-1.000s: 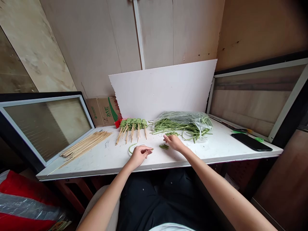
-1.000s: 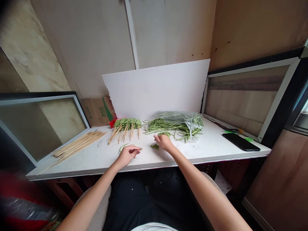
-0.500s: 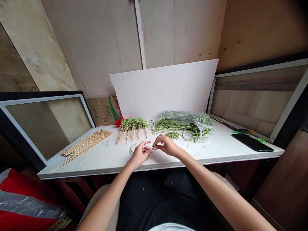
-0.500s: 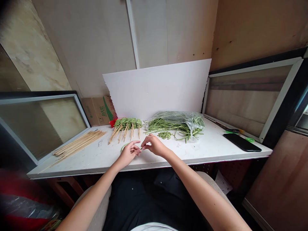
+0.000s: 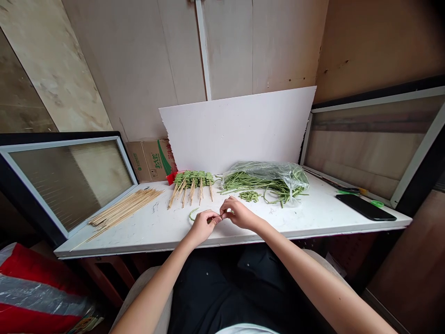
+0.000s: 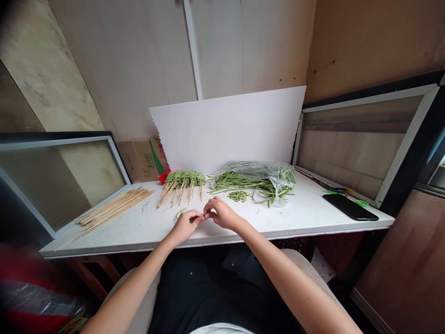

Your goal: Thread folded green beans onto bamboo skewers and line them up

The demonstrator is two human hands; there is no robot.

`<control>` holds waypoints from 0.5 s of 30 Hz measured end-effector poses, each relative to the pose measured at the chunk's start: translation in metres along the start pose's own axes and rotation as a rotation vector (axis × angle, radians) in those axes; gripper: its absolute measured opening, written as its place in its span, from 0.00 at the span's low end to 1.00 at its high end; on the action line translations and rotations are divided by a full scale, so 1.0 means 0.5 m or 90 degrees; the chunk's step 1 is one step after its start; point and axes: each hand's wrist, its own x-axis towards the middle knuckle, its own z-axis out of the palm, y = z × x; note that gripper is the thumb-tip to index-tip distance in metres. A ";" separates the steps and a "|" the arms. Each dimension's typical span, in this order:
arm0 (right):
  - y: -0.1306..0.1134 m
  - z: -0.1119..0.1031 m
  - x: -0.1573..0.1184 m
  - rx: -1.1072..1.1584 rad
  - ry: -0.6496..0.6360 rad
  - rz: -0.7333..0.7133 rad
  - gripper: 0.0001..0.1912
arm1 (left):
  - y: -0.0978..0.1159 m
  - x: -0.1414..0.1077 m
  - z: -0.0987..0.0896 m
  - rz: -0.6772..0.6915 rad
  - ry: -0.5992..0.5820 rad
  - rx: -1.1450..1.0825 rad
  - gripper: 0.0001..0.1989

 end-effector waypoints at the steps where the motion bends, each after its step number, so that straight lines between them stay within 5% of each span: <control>1: 0.001 0.005 -0.001 0.021 0.000 0.013 0.10 | 0.002 -0.001 0.000 0.012 0.002 -0.003 0.11; 6: 0.007 0.021 -0.002 0.292 -0.012 0.099 0.04 | 0.017 -0.004 0.005 0.059 0.032 -0.075 0.14; 9: 0.005 0.024 -0.003 0.488 -0.041 0.116 0.12 | 0.027 -0.004 0.007 0.045 0.039 -0.126 0.15; 15: -0.001 0.028 -0.007 0.584 -0.057 0.136 0.19 | 0.031 -0.002 0.010 0.027 0.021 -0.197 0.20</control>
